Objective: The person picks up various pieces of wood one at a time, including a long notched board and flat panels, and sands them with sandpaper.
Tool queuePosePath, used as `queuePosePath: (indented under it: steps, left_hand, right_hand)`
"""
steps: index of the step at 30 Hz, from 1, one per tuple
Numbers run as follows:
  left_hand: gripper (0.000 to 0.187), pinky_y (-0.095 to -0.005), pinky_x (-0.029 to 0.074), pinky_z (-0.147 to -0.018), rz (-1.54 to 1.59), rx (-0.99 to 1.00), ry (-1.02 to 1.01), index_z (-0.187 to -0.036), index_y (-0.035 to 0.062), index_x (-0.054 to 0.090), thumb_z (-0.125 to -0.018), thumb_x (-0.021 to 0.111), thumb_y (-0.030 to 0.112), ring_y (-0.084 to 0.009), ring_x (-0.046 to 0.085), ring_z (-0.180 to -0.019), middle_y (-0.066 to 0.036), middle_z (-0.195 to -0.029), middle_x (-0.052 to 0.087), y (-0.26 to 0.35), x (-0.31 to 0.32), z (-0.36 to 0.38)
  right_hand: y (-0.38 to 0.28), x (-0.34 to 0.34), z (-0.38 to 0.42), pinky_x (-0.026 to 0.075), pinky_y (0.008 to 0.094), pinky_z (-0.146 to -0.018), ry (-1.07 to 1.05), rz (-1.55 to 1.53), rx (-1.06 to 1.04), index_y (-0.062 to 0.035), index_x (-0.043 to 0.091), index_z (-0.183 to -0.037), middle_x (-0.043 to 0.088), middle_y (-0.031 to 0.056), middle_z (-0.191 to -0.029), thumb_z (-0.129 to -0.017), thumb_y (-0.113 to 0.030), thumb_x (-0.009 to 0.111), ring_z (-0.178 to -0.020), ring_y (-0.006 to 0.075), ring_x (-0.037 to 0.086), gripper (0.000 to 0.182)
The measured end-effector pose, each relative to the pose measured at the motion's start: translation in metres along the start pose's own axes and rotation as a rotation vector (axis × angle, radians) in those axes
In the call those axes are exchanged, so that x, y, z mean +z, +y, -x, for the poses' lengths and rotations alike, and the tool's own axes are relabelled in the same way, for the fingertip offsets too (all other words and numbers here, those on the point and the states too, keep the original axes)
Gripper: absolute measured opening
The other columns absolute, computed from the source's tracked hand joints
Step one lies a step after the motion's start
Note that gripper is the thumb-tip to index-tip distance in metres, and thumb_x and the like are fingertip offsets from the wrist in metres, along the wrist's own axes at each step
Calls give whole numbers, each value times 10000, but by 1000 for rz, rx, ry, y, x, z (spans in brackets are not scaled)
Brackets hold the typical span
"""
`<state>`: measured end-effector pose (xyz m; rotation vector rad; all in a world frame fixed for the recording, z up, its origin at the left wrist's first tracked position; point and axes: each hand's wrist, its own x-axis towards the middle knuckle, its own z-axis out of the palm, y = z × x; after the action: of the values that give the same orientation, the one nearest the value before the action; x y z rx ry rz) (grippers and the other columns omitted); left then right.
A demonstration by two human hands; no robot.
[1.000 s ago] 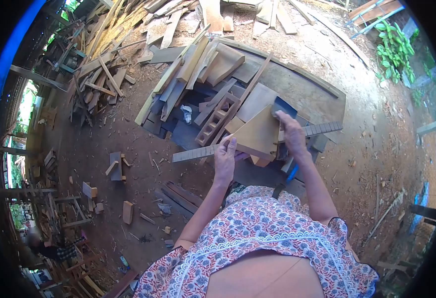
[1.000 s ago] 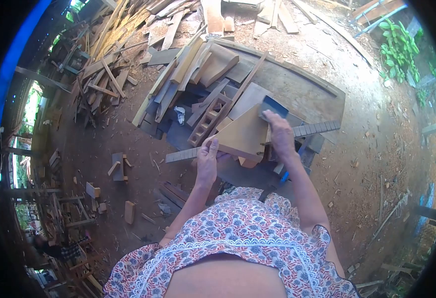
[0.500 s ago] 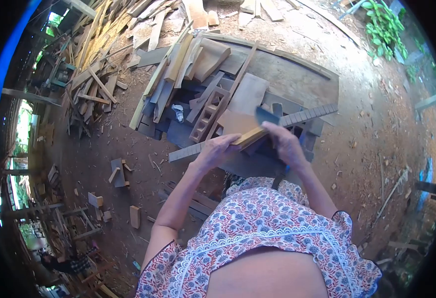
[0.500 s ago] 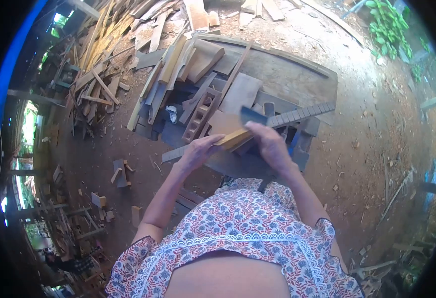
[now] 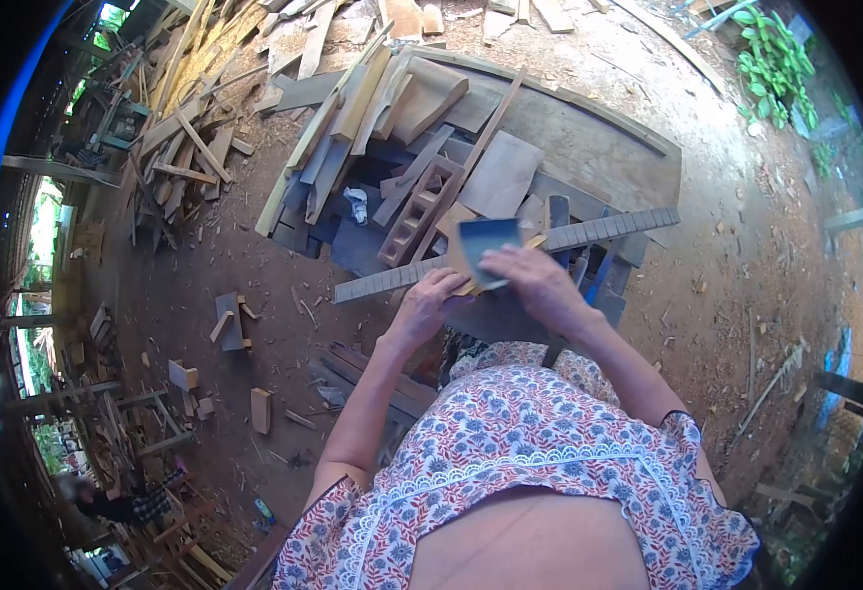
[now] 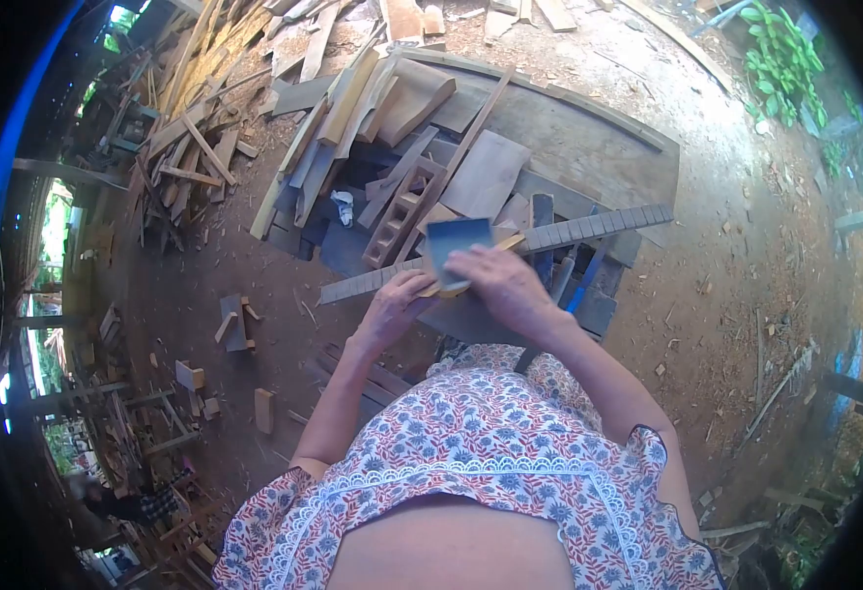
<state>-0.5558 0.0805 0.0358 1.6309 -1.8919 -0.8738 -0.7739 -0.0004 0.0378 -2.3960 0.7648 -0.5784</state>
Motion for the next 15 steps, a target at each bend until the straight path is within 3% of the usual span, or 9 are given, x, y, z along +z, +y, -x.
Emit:
queuePosePath:
  steps: [3, 5, 6, 7, 9, 10, 11, 13, 15]
  left_hand:
    - [313, -385, 471, -883, 23, 80, 96, -1131, 43, 617, -837, 671, 137, -298, 587, -1044, -135, -1113, 602, -9, 11, 5]
    - [301, -389, 458, -884, 74, -58, 318, -1091, 35, 614, -830, 677, 170, -307, 570, -1003, -122, -1031, 582, 0, 26, 9]
    - [414, -381, 450, -872, 89, -170, 421, -1163, 49, 570, -850, 684, 296, -294, 566, -976, -146, -1011, 543, -3, 42, 14]
    - [414, -381, 450, -872, 87, -175, 424, -1163, 49, 570, -850, 684, 296, -294, 566, -976, -146, -1011, 543, -6, 58, 19]
    - [602, -378, 495, -799, 322, -489, 455, -1286, 58, 454, -872, 635, 456, -259, 584, -866, -157, -1020, 517, -8, 82, 20]
    - [783, -367, 539, -708, 746, -628, 335, -1379, 69, 277, -870, 541, 602, -238, 625, -823, -166, -1063, 490, 17, 73, 18]
    - [783, -367, 539, -708, 748, -629, 336, -1379, 69, 277, -870, 541, 602, -238, 625, -823, -166, -1063, 490, 25, 75, 16]
    - [838, -355, 563, -655, 1147, -772, 262, -1384, 70, 197, -862, 496, 654, -261, 661, -824, -164, -1108, 472, 34, 76, 11]
    - [786, -367, 566, -670, 1253, -754, 282, -1377, 78, 191, -890, 476, 625, -284, 661, -868, -170, -1120, 466, 42, 66, 4]
  right_hand:
    - [-2, 17, 4, 413, 397, -1040, -14, -70, -54, -92, 602, -1186, 602, 85, -1246, -782, 75, 543, -1209, 277, 530, 441]
    - [15, 16, 8, 426, 393, -1029, -20, -14, -47, -89, 594, -1191, 601, 82, -1249, -788, 76, 537, -1198, 283, 537, 439]
    - [30, 20, 14, 425, 390, -1028, 22, 36, 54, -88, 588, -1197, 599, 78, -1252, -789, 73, 538, -1199, 286, 536, 442]
    - [43, 24, 20, 425, 386, -1028, 63, 86, 155, -87, 582, -1203, 598, 74, -1256, -790, 71, 540, -1199, 288, 535, 444]
    - [58, 26, 27, 403, 410, -1036, 63, 83, 209, -97, 582, -1210, 589, 79, -1277, -804, 50, 508, -1205, 303, 529, 438]
    - [60, 26, 30, 403, 412, -1034, 65, 90, 206, -101, 584, -1211, 590, 76, -1275, -808, 48, 509, -1204, 304, 530, 436]
    - [59, 27, 34, 404, 415, -1032, 65, 96, 205, -106, 585, -1211, 591, 74, -1274, -812, 47, 509, -1203, 304, 532, 434]
    - [55, 25, 36, 410, 404, -1030, 50, 118, 210, -104, 581, -1213, 587, 70, -1278, -830, 41, 518, -1209, 296, 526, 414]
    - [53, 23, 37, 416, 394, -1029, 40, 143, 210, -101, 576, -1215, 583, 67, -1281, -849, 36, 528, -1215, 289, 521, 394]
